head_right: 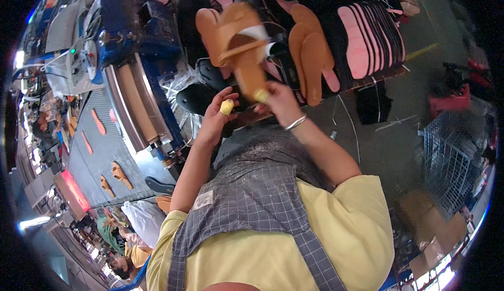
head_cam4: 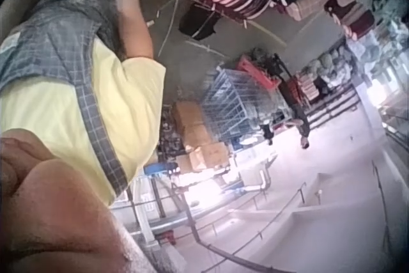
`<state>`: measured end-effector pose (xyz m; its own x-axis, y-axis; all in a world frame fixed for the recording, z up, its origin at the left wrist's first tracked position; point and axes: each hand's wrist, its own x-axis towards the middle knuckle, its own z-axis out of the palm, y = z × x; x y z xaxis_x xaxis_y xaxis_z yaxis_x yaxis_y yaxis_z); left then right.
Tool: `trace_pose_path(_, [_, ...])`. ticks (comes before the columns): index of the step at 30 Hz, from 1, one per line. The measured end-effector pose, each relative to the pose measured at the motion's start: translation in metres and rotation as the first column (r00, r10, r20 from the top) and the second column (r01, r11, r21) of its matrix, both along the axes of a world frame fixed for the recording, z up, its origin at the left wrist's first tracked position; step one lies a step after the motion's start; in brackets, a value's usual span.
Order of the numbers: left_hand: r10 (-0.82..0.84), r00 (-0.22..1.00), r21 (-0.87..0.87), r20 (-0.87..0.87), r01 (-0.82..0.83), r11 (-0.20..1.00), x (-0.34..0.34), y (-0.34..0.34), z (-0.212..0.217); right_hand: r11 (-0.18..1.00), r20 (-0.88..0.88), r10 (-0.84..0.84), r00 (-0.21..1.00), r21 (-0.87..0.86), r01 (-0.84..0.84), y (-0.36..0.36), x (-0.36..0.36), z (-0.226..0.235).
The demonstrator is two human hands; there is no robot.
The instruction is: The recorder is assembling and inspecting sandals on a conveyor belt in a factory, using a rolling machine for sole attachment.
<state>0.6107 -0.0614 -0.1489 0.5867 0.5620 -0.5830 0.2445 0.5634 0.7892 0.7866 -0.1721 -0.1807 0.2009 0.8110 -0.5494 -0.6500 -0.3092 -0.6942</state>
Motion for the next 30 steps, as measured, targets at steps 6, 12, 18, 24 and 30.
trace_pose_path(6, [0.174, 0.969, -0.227, 0.173, -0.132, 0.965, 0.003, -0.008, -0.008, 0.978, 0.237, 0.168, 0.957, 0.082, -0.192, -0.018, -0.014, -0.007])
trace_pose_path(12, [0.162, 0.978, -0.221, 0.129, -0.131, 0.967, -0.041, -0.006, -0.001, 0.961, 0.983, 0.103, 0.154, -0.138, 0.241, -0.053, 0.079, -0.032])
trace_pose_path(18, [0.108, 0.993, -0.056, -0.039, -0.110, 0.992, -0.082, -0.031, -0.001, 0.865, 0.907, 0.404, -0.119, -0.336, 0.373, -0.028, 0.077, -0.045])
trace_pose_path(24, [0.115, 0.988, 0.039, -0.101, -0.111, 0.993, -0.113, -0.046, -0.003, 0.866, 0.964, 0.264, -0.008, -0.233, 0.442, -0.019, 0.092, -0.062])
trace_pose_path(30, [0.134, 0.987, 0.050, -0.090, -0.130, 0.990, -0.132, -0.053, -0.005, 0.907, 0.908, -0.169, 0.383, -0.009, 0.420, -0.035, 0.102, -0.040])
